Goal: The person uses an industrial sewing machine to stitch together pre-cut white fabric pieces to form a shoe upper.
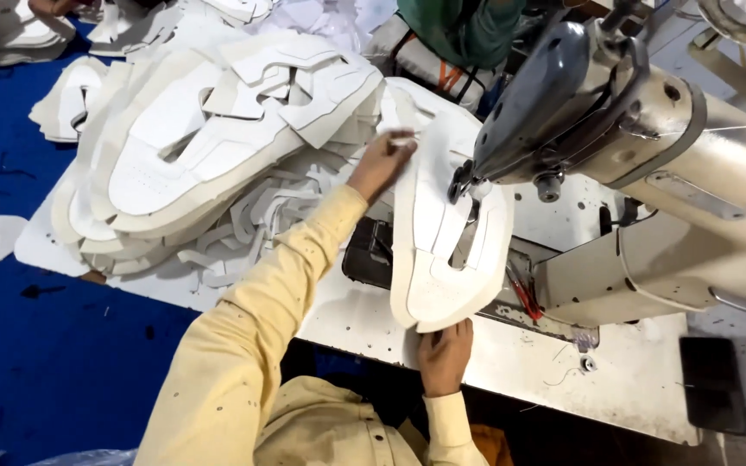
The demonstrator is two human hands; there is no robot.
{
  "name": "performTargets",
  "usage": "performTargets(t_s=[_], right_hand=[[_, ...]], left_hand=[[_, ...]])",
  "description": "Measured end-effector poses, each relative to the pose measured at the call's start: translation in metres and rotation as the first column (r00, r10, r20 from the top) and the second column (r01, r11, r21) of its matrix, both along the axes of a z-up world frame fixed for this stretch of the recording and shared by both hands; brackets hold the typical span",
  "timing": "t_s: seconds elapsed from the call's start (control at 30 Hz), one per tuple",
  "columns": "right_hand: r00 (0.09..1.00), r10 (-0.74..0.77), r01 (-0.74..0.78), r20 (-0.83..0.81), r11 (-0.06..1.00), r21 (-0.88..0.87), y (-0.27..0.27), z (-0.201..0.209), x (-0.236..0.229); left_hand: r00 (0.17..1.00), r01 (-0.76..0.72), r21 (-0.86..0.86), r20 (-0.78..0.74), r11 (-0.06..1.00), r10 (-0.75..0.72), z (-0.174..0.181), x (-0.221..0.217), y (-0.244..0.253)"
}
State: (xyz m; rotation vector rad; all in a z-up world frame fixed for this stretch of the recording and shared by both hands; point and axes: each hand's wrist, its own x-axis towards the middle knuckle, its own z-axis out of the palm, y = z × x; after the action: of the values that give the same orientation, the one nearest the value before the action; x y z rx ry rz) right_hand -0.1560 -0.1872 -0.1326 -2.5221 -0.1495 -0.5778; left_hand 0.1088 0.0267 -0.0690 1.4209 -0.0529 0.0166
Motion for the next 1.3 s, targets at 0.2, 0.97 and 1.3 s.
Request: performTargets(t_s=[0.2,0.97,1.3], right_hand=[[0.922,0.21,-0.209,-0.326,0.977,0.04,0.013,0.066,0.021],[0.807,0.496,0.004,-0.319,0.536,0.844,0.075,0.049,0.029],[0.976,0.215,-0.21,-0.035,0.972,0.11,-0.011,-0.055,0.035]], left_hand=[[0.828,-0.342,-0.271,0.366,0.9,0.425,0.037,-0.095,0.037],[0.583,-0.669,-0.021,0.604,0.743,0.543,0.055,-0.14,0.069],[0.625,-0.722,0.535,0.776,0.438,0.083,0.109,-0.051,0.107]])
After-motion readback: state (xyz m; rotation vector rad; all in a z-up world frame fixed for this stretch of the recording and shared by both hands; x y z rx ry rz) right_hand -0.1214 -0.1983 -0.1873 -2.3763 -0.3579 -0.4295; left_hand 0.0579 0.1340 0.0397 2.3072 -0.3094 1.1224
